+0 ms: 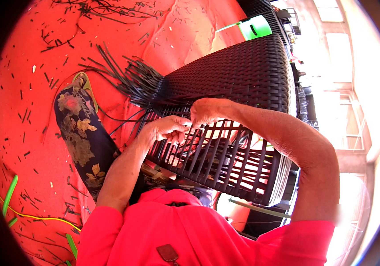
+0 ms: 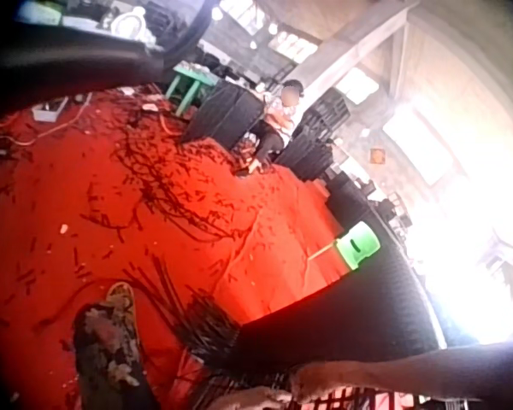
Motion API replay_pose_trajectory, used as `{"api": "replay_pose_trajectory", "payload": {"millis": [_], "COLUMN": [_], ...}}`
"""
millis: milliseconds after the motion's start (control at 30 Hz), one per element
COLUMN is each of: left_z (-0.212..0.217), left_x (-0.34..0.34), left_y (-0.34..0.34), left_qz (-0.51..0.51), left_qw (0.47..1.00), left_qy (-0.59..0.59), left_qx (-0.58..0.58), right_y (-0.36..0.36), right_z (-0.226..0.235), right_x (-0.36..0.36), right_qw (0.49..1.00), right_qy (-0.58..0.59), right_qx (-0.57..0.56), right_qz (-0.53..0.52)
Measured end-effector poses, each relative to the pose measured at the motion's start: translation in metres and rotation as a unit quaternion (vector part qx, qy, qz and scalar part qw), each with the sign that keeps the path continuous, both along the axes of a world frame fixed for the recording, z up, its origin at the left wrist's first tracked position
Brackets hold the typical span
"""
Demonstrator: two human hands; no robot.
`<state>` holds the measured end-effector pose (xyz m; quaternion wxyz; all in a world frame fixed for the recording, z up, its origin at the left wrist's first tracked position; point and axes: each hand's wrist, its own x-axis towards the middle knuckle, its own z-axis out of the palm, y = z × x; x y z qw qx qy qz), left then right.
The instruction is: The person weaves a black wicker bench by threading strips of material through the frame by hand.
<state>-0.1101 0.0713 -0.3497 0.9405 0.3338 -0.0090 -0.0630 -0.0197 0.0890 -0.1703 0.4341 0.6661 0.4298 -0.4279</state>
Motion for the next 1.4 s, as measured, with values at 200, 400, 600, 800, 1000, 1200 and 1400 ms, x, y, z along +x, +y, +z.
{"api": "replay_pose_trajectory", "payload": {"millis": [200, 400, 600, 800, 1000, 1200, 1400], "left_z": [0.002, -0.009, -0.01, -0.017, -0.016, -0.004, -0.017], "left_x": [0.001, 0.001, 0.003, 0.01, 0.01, -0.011, -0.013], "left_y": [-0.004, -0.001, -0.005, -0.016, -0.016, -0.003, 0.014], "left_qz": [-0.008, 0.011, 0.028, 0.086, 0.131, 0.165, 0.278], "left_qw": [0.999, 0.999, 0.997, 0.988, 0.98, 0.978, 0.933], "left_qy": [-0.024, 0.016, 0.015, 0.015, 0.058, 0.067, 0.222], "left_qx": [-0.024, -0.038, -0.076, -0.126, -0.136, -0.105, -0.046], "right_y": [-0.014, -0.016, -0.022, -0.019, 0.011, -0.019, -0.118], "right_z": [-0.004, -0.009, -0.02, -0.026, 0.027, 0.147, 0.19], "right_x": [-0.007, -0.008, -0.006, -0.002, -0.035, -0.048, -0.009], "right_qw": [0.984, 0.975, 0.938, 0.939, 0.92, 0.787, 0.716], "right_qy": [-0.056, -0.045, -0.067, -0.007, 0.08, 0.25, 0.199], "right_qx": [0.049, 0.08, 0.083, 0.047, 0.176, 0.518, 0.645], "right_qz": [0.161, 0.201, 0.33, 0.339, 0.342, 0.224, 0.179]}}
